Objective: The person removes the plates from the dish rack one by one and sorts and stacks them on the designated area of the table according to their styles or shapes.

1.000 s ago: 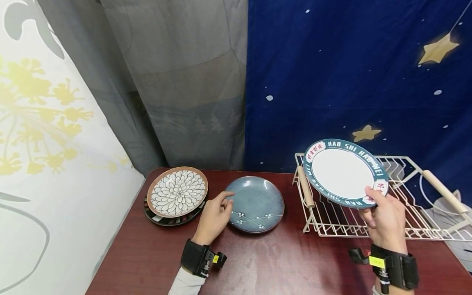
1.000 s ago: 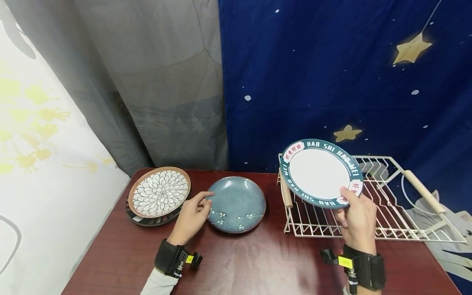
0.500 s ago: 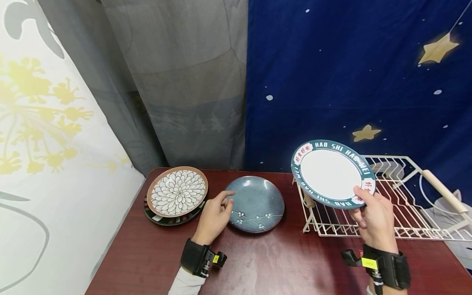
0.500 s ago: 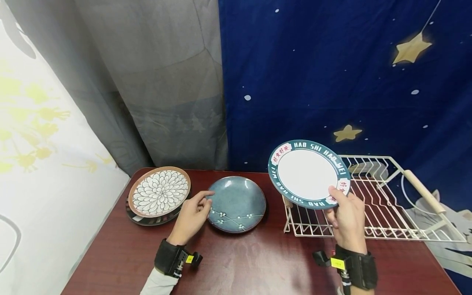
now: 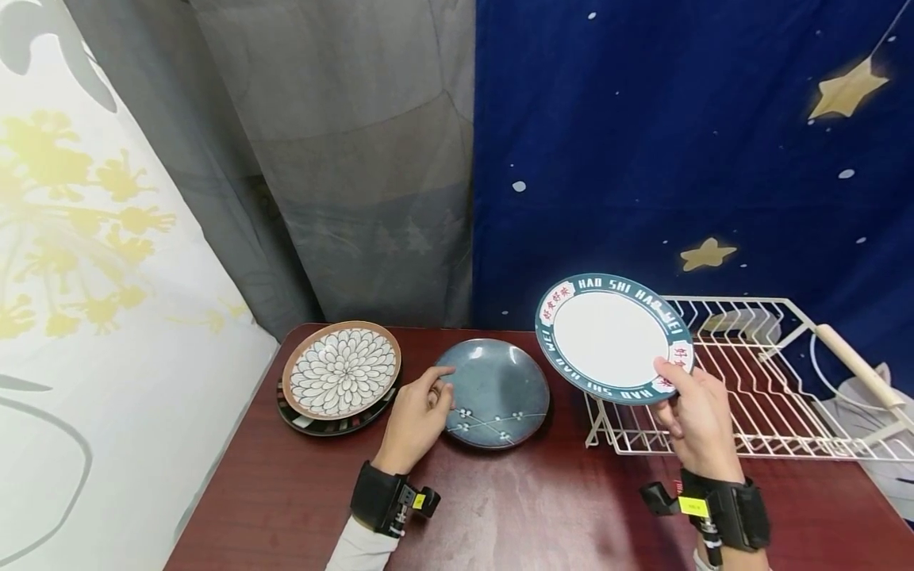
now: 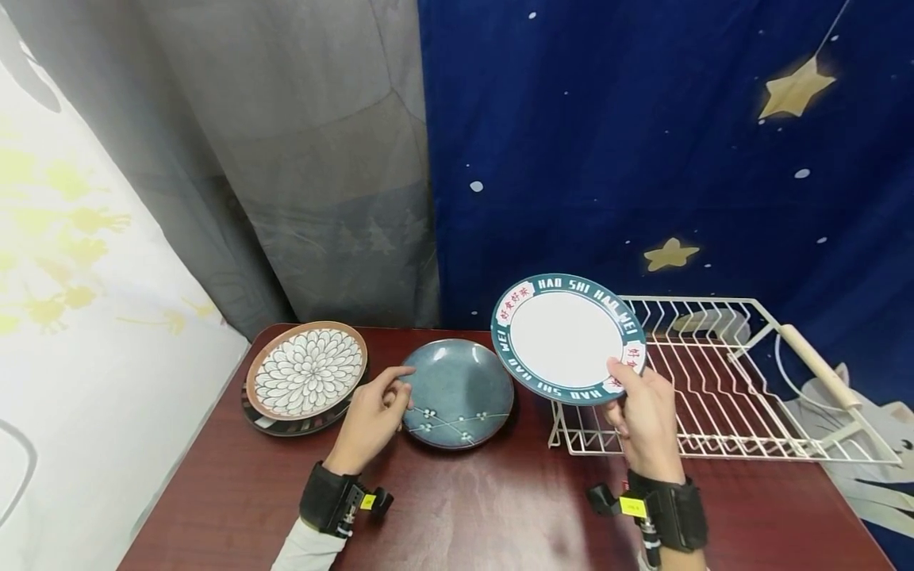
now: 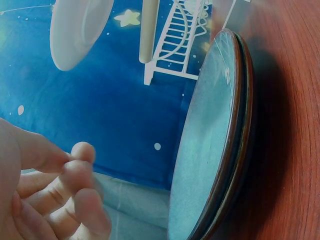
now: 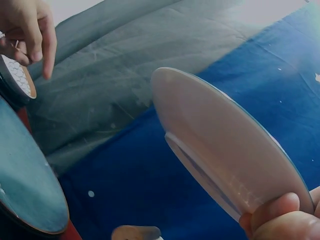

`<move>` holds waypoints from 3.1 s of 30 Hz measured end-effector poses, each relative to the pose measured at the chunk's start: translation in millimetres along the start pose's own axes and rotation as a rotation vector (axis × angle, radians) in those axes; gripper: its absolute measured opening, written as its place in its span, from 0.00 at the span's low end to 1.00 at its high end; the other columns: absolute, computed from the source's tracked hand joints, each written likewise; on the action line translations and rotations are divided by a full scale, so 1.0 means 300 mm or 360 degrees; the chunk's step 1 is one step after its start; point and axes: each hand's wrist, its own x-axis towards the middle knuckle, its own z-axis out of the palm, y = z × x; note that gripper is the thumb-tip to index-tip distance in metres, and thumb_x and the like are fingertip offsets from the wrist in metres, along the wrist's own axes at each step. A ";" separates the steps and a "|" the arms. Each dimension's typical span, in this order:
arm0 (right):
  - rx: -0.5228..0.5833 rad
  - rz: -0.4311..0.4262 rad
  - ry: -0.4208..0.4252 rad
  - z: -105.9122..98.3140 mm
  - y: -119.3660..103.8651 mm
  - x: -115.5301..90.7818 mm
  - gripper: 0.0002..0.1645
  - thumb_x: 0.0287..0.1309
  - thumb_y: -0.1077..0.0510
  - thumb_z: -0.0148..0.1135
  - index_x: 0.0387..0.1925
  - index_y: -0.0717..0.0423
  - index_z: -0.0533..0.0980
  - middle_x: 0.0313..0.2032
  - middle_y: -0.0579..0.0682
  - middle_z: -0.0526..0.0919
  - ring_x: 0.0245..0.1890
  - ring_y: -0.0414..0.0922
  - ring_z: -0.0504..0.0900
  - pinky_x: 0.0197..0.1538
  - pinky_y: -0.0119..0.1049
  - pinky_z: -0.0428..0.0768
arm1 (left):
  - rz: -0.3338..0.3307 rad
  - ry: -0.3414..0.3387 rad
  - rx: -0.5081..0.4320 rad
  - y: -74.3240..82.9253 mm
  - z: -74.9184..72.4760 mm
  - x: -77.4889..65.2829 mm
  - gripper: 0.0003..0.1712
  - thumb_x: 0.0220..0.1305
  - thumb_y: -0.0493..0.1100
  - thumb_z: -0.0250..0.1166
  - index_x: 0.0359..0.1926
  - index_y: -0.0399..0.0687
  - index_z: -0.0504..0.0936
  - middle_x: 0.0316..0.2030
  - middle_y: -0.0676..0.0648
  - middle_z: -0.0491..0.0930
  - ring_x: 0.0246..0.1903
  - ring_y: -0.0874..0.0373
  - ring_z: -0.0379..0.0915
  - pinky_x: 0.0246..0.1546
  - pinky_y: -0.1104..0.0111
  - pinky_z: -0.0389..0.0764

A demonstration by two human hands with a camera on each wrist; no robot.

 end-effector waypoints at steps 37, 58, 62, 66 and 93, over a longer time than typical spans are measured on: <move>-0.0334 0.0313 -0.0210 0.206 0.178 -0.041 0.22 0.64 0.50 0.52 0.36 0.70 0.67 0.12 0.46 0.70 0.03 0.35 0.54 0.08 0.33 0.46 | -0.0316 -0.0132 -0.0753 0.151 -0.073 -0.013 0.22 0.71 0.46 0.48 0.61 0.42 0.66 0.31 0.33 0.76 0.25 0.36 0.75 0.20 0.56 0.79; -0.0719 0.0294 -0.0173 0.220 0.348 -0.018 0.24 0.65 0.50 0.51 0.50 0.65 0.61 0.10 0.49 0.68 0.02 0.37 0.56 0.05 0.33 0.54 | -0.0467 0.0012 -0.0524 -0.026 -0.002 0.000 0.23 0.63 0.44 0.59 0.57 0.40 0.70 0.28 0.41 0.77 0.17 0.45 0.76 0.17 0.56 0.78; -0.0800 0.0300 -0.0116 0.216 0.373 -0.012 0.29 0.65 0.53 0.51 0.61 0.59 0.54 0.10 0.51 0.68 0.02 0.38 0.59 0.06 0.30 0.59 | -0.0499 0.0025 -0.0480 -0.067 0.022 -0.001 0.22 0.63 0.46 0.59 0.56 0.43 0.70 0.26 0.44 0.77 0.15 0.50 0.75 0.15 0.60 0.79; -0.0874 0.0319 -0.0125 0.210 0.396 -0.007 0.31 0.64 0.60 0.47 0.65 0.56 0.50 0.11 0.54 0.70 0.02 0.40 0.60 0.07 0.31 0.60 | -0.0517 0.0036 -0.0410 -0.088 0.033 -0.005 0.21 0.63 0.45 0.59 0.55 0.43 0.71 0.24 0.47 0.78 0.12 0.53 0.74 0.13 0.63 0.78; -0.1806 0.0004 -0.0046 0.195 0.520 0.004 0.37 0.54 0.49 0.62 0.61 0.65 0.64 0.19 0.44 0.81 0.18 0.36 0.75 0.30 0.37 0.74 | -0.0396 0.0139 0.0171 -0.183 0.041 -0.028 0.22 0.60 0.43 0.62 0.53 0.38 0.76 0.10 0.58 0.71 0.11 0.65 0.69 0.19 0.73 0.70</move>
